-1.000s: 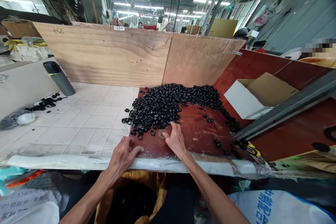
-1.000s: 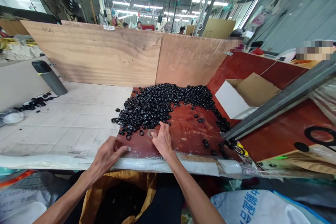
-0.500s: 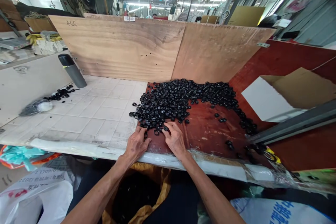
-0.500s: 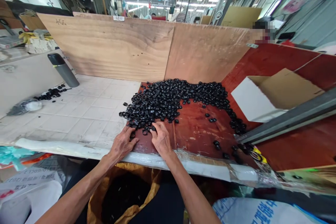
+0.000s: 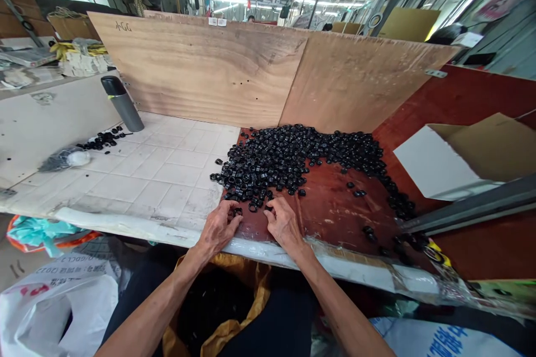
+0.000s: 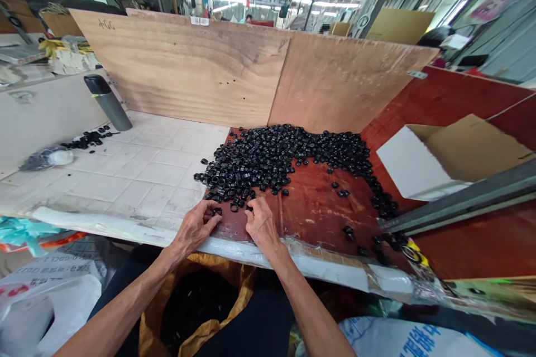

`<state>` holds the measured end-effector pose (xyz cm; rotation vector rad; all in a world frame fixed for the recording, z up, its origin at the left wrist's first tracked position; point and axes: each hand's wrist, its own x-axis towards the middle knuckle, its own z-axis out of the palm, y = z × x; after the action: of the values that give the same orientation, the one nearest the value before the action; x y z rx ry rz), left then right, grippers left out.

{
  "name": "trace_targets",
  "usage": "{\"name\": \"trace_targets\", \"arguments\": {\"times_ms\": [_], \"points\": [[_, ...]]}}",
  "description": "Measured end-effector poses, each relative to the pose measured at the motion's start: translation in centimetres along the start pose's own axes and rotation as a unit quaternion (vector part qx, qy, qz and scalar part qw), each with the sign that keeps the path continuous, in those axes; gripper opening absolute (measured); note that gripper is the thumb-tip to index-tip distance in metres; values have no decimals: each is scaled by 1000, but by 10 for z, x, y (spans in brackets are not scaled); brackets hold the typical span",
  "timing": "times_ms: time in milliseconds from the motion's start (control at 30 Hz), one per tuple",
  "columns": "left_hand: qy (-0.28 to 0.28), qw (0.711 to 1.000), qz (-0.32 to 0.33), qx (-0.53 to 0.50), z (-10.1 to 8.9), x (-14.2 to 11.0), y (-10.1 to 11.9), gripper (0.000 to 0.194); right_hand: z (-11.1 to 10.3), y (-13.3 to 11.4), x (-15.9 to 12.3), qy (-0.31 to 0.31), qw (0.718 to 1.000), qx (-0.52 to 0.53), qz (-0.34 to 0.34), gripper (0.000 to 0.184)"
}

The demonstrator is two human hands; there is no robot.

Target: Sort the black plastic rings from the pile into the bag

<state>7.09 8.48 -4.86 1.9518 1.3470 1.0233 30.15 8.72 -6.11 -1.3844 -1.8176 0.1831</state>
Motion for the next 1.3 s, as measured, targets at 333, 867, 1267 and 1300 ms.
{"name": "trace_targets", "arguments": {"times_ms": [333, 867, 1267, 1300], "points": [[-17, 999, 18, -32, -6, 0, 10, 29, -7, -41, 7, -70, 934, 317, 151, 25], [-43, 985, 11, -167, -15, -1, 19, 20, 2, -49, 4, -92, 954, 280, 50, 19], [-7, 991, 74, -111, -17, -1, 19, 16, 8, -56, 3, -80, 981, 174, 26, 30], [-17, 991, 74, -110, -17, -1, 18, 16, 8, -57, 2, -67, 977, 195, 53, 21]]}}
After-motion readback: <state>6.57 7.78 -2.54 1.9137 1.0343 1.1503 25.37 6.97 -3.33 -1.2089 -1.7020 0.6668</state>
